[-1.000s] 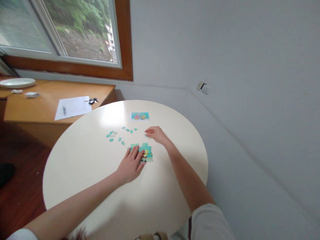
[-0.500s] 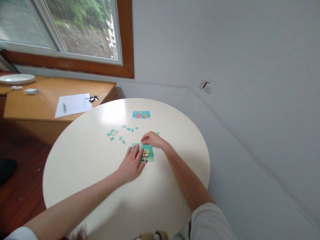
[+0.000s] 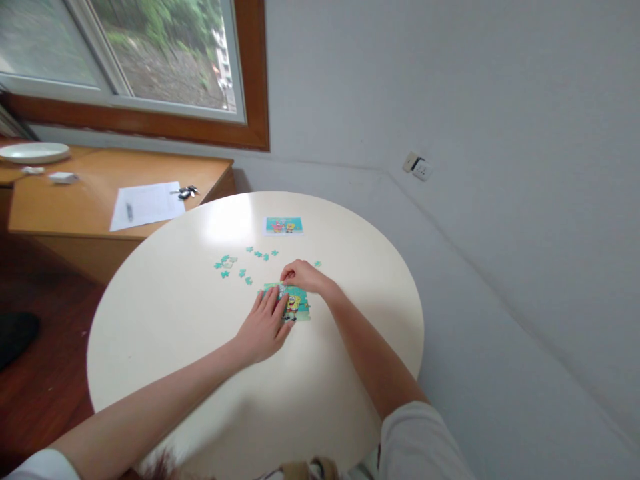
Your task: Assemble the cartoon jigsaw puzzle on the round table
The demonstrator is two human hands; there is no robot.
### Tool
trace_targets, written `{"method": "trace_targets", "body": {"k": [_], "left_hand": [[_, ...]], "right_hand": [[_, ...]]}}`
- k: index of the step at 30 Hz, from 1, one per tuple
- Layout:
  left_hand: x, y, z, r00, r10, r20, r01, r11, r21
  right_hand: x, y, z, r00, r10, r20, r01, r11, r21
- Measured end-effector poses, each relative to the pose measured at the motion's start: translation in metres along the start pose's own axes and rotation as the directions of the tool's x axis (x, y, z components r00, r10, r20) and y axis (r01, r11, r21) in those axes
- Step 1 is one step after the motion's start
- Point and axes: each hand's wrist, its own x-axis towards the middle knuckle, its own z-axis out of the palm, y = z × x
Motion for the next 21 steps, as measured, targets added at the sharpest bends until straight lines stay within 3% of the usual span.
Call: {"method": "trace_targets", "body": {"k": [10,16,18,21], "left_hand": [[-0.001,0.000,0.004,1.000,0.001,-0.023,-0.001,1.000,0.007],[0.000,0.000,0.000,0.998,-0.005,-0.059,-0.002,0.993,-0.115],[0.003,-0.004,-0.006,0.996,-0.031,-0.088,0.008,0.967,-0.253],[0.009,-0.018,-0.017,0.967,-0.175,-0.187,0.054,0.853,-0.519]], "right_hand": [[0.005,-0.010,0.001,0.998,0.065,0.008,-0.061,0.970,-0.235],[0.003,0.002,0.003,0.998,0.048,-0.030,-0.052,0.987,-0.152],[0.001,0.003,0.002,0.995,0.036,-0.091,-0.044,0.995,-0.094],[-0.005,-0.007,0.002,0.944,-0.030,-0.328,0.002,0.996,-0.084]]}}
